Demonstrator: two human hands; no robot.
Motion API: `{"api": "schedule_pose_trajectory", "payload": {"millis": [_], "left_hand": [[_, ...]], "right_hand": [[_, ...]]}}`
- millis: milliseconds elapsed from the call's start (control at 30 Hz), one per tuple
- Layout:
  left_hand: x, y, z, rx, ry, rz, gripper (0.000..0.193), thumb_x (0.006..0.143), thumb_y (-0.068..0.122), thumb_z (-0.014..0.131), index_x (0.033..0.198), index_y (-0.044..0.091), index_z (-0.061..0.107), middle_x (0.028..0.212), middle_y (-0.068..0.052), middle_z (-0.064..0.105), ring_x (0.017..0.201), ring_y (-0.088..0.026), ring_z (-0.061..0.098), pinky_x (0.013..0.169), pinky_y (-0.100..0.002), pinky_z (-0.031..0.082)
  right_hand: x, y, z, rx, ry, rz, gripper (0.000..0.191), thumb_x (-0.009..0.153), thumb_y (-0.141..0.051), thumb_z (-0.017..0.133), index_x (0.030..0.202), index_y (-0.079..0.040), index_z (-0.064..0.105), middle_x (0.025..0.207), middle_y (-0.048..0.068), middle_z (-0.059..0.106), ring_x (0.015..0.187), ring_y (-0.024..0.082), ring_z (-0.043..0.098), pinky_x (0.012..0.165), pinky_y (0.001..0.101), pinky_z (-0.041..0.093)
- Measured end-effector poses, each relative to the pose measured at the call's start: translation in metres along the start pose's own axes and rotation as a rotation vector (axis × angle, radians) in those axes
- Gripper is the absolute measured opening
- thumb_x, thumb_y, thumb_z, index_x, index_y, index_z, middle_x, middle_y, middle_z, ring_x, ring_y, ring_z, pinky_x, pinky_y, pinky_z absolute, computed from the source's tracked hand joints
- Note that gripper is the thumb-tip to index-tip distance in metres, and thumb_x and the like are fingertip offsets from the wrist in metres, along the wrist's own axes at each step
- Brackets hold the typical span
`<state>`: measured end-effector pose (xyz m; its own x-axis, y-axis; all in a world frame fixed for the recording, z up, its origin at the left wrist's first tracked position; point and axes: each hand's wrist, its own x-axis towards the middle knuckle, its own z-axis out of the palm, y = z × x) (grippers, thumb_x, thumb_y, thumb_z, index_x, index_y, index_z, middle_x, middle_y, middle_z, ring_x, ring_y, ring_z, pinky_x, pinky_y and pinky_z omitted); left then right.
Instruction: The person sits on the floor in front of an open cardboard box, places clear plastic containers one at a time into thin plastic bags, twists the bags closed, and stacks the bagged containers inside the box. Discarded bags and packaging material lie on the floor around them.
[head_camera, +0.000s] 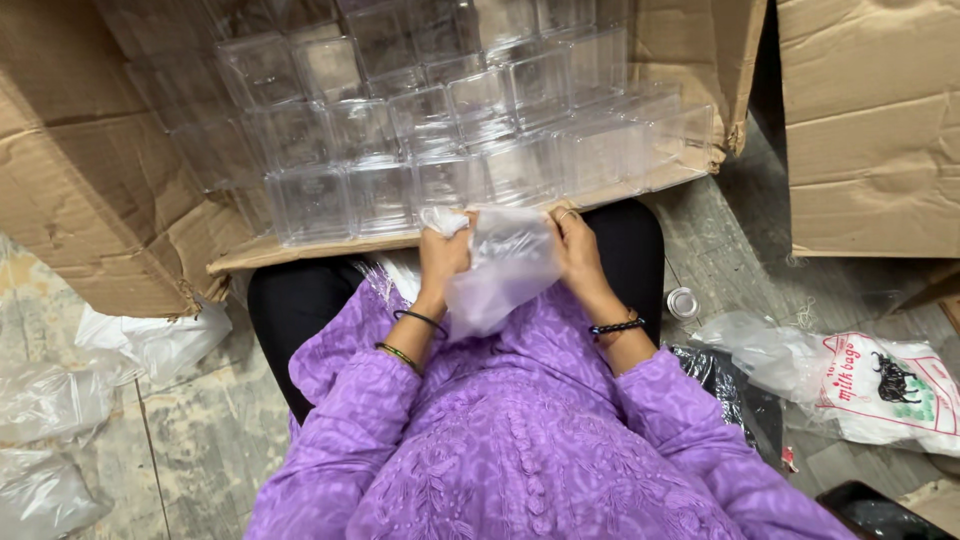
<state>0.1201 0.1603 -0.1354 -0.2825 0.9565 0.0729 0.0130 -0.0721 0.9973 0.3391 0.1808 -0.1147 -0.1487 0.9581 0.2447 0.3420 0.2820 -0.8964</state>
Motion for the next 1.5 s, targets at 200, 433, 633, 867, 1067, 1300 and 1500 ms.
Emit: {"api": "schedule_pose_trajectory", "payload": {"millis": [200, 433, 633, 867, 1067, 1300, 1500], "left_hand": [[-0.049, 0.020, -0.023, -0.624, -0.522, -0.666, 0.039, 0.096, 0.034, 0.068, 0.120, 0.003, 0.069, 0.105, -0.008, 0.075, 0.089, -0.018, 0.072, 0.077, -0.033, 0.060], [-0.135, 0.023, -0.117, -0.593, -0.554, -0.794, 0.046, 0.107, 0.029, 0.072, 0.131, -0.007, 0.060, 0.101, -0.014, 0.071, 0.076, -0.021, 0.069, 0.060, -0.034, 0.058], [-0.208, 0.056, -0.403, -0.055, 0.199, -0.643, 0.062, 0.092, 0.049, 0.056, 0.140, 0.009, 0.053, 0.124, -0.011, 0.063, 0.105, -0.025, 0.061, 0.086, -0.045, 0.050], [-0.239, -0.006, -0.391, -0.257, 0.640, -1.060, 0.083, 0.090, 0.081, 0.059, 0.130, 0.009, 0.064, 0.091, -0.004, 0.067, 0.062, -0.019, 0.060, 0.055, -0.038, 0.051], [-0.164, -0.033, -0.356, 0.049, 0.865, -0.922, 0.095, 0.092, 0.085, 0.058, 0.125, -0.002, 0.069, 0.101, -0.009, 0.069, 0.074, -0.019, 0.060, 0.065, -0.040, 0.048], [-0.123, 0.089, -0.346, 1.071, 0.349, -0.671, 0.048, 0.104, 0.040, 0.065, 0.112, -0.006, 0.074, 0.095, -0.019, 0.073, 0.081, -0.026, 0.068, 0.066, -0.039, 0.051], [-0.078, 0.146, -0.143, -0.013, 0.052, 0.372, 0.041, 0.117, 0.021, 0.041, 0.149, -0.003, 0.049, 0.146, -0.019, 0.058, 0.134, -0.031, 0.064, 0.118, -0.038, 0.048]], "right_hand": [[-0.012, -0.027, -0.006, 0.848, -0.136, 0.349, 0.009, 0.107, -0.015, 0.060, 0.099, -0.010, 0.060, 0.083, -0.005, 0.055, 0.071, 0.006, 0.046, 0.062, 0.0235, 0.041], [-0.009, -0.062, 0.061, 0.224, -0.458, -0.081, 0.011, 0.099, -0.015, 0.072, 0.102, -0.005, 0.069, 0.088, 0.001, 0.068, 0.080, 0.011, 0.064, 0.072, 0.0295, 0.054], [0.064, -0.023, -0.114, -0.532, 0.338, -0.207, 0.071, 0.092, -0.040, 0.090, 0.137, 0.000, 0.052, 0.133, 0.019, 0.059, 0.128, 0.032, 0.056, 0.113, 0.0452, 0.046], [0.074, -0.002, -0.134, -0.265, 0.096, 0.019, 0.129, 0.069, -0.037, 0.098, 0.165, -0.006, 0.017, 0.157, 0.028, 0.044, 0.142, 0.036, 0.050, 0.115, 0.0456, 0.046], [0.059, -0.042, -0.036, -0.311, 0.056, -0.131, 0.122, 0.077, -0.042, 0.099, 0.164, -0.010, 0.021, 0.156, 0.028, 0.044, 0.141, 0.039, 0.051, 0.112, 0.0458, 0.048], [0.039, -0.097, 0.000, -0.611, 0.123, -0.372, 0.112, 0.084, -0.047, 0.092, 0.161, -0.003, 0.023, 0.152, 0.032, 0.037, 0.139, 0.045, 0.042, 0.115, 0.0494, 0.040], [0.014, -0.128, 0.049, 0.840, -0.545, 0.022, 0.080, 0.095, -0.026, 0.080, 0.158, -0.002, 0.038, 0.158, 0.014, 0.042, 0.151, 0.023, 0.042, 0.121, 0.0367, 0.040]]}}
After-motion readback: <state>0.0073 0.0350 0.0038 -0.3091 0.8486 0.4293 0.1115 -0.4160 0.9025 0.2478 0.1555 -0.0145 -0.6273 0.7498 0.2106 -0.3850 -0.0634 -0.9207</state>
